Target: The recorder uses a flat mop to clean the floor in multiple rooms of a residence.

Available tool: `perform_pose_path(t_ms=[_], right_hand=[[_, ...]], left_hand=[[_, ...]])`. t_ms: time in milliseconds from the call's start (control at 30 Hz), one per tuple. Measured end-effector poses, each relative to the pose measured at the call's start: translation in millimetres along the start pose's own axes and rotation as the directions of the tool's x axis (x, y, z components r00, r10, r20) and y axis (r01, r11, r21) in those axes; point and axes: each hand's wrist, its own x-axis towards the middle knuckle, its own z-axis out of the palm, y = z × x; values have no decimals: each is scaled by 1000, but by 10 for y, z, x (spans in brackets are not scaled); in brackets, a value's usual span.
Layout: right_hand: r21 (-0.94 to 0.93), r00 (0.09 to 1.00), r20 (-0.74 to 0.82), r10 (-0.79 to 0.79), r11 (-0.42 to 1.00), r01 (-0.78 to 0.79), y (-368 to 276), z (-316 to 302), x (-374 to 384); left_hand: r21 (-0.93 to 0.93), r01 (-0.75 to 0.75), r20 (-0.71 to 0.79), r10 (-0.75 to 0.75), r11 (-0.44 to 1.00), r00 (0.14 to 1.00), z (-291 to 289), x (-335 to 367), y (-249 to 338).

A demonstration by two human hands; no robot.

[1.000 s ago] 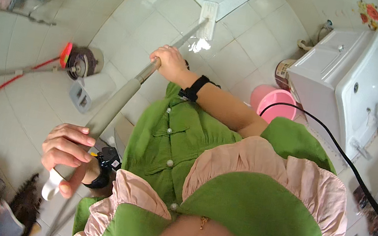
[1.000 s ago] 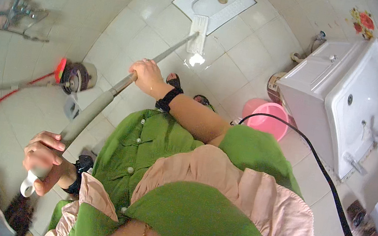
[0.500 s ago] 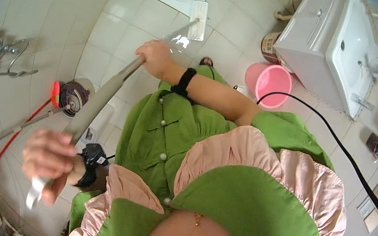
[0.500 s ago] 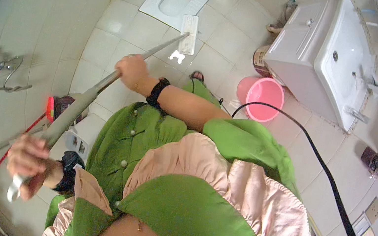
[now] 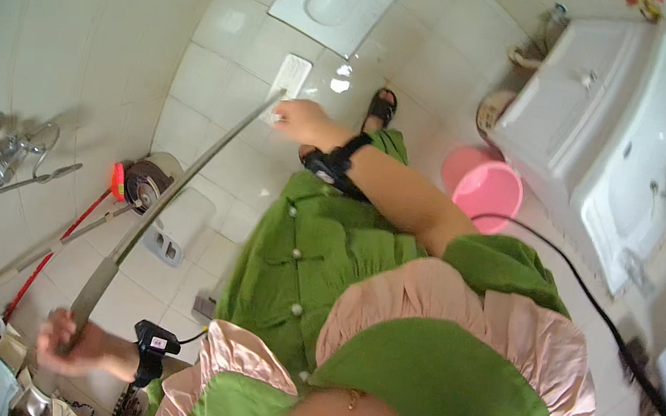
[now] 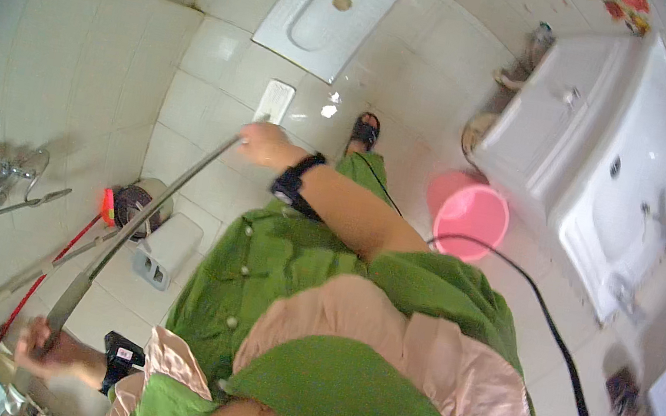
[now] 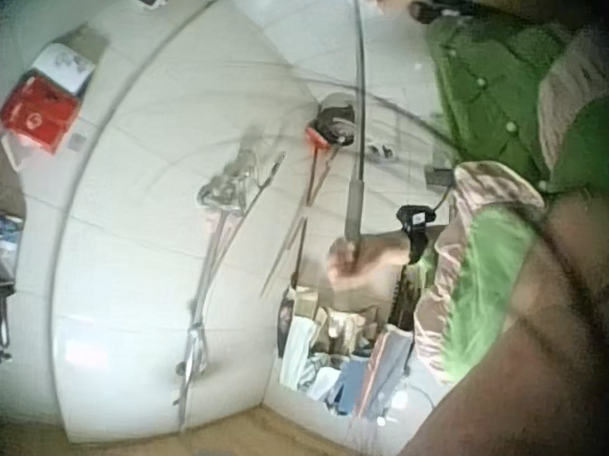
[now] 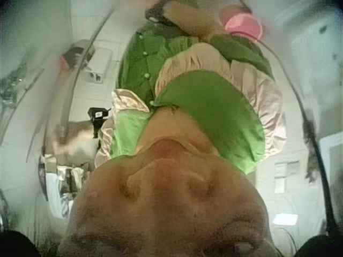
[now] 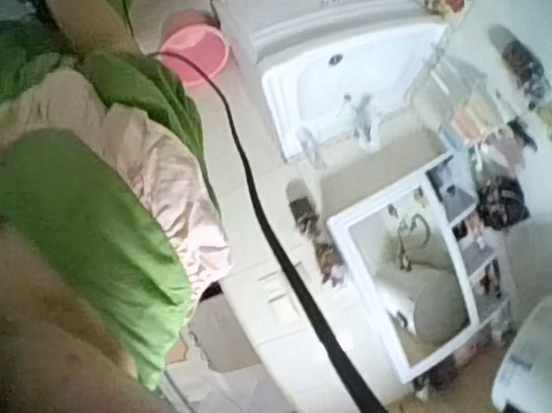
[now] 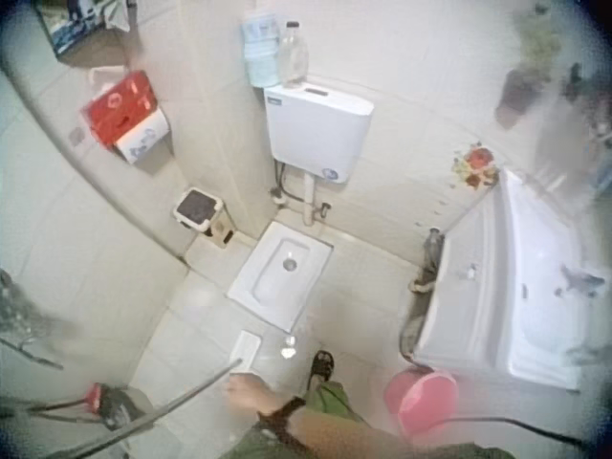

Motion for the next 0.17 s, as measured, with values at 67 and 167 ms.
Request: perform_pose_path(t_ms=[67,167], right_hand=[[87,983,-84,162,984,-155,754,-294,109],[8,945,-12,328,945,-328,1519,-599,238]], left_hand=[[-157,302,385,-224,940,895,-103,214,-618],[-52,275,238,-256,960,937,-60,373,-659]])
